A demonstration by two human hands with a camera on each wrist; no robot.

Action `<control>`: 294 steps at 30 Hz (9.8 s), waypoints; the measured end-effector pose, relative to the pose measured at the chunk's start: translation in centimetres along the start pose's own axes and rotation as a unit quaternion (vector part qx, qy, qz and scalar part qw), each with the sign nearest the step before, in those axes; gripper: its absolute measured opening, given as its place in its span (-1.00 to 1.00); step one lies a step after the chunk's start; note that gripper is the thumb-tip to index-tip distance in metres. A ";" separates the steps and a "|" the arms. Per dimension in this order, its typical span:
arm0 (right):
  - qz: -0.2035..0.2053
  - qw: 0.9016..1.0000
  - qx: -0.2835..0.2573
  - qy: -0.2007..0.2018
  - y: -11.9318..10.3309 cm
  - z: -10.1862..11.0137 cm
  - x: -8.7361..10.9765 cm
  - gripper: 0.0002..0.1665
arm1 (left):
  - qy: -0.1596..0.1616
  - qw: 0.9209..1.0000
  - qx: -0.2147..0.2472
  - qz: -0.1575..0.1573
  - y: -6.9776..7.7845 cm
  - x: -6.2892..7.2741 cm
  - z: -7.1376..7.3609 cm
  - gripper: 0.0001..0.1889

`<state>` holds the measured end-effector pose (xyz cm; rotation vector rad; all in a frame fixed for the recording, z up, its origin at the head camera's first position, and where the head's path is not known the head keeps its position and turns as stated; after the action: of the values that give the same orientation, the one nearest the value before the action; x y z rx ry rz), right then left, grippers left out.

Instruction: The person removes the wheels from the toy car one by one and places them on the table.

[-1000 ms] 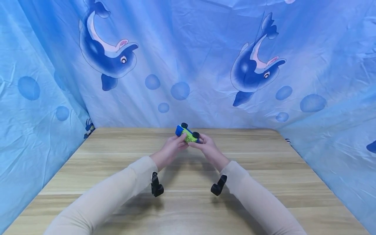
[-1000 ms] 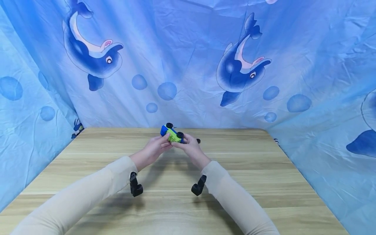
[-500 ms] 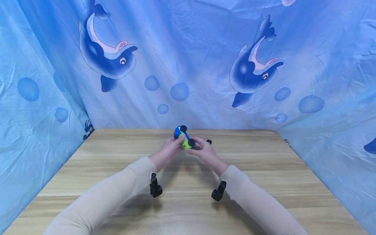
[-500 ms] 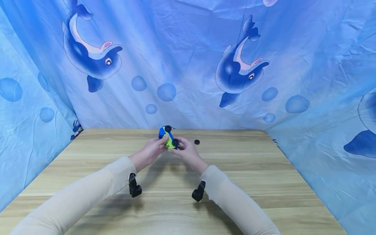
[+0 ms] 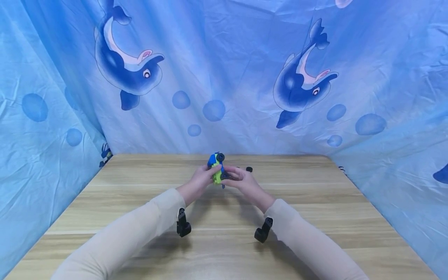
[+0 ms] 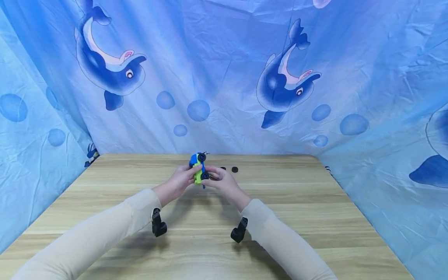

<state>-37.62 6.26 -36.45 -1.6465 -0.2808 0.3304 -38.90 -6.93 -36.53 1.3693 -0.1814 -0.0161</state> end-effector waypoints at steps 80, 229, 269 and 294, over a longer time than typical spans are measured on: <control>0.050 0.986 0.152 0.047 -3.2 1.2 -0.4 -0.72 | -0.050 0.940 -0.300 -0.155 1.3 0.4 -0.9 -0.54; -0.137 0.973 0.092 -0.159 -0.3 -2.1 1.6 -0.53 | -0.098 0.965 -0.233 -0.070 0.8 0.8 -0.7 -0.33; 0.027 0.961 0.266 -0.063 -1.7 -3.9 1.4 -0.57 | -0.093 0.965 -0.231 -0.077 0.6 0.7 -1.2 -0.67; -0.026 0.998 0.057 0.014 -1.5 0.2 0.5 -0.66 | -0.072 0.979 -0.187 -0.030 -0.7 0.4 -1.3 -0.50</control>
<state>-37.19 6.80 -35.02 -1.5270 -0.2772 0.2787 -38.28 -5.81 -37.37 0.9979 -0.2451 -0.1914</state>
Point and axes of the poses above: each hand's wrist, its own x-axis away from the middle knuckle, its own z-axis out of the back of the hand, y = z × x, the point moved 9 cm from there along -x, towards the middle knuckle, and after that the axes turned 13 degrees about -x, right-handed, at the moved point
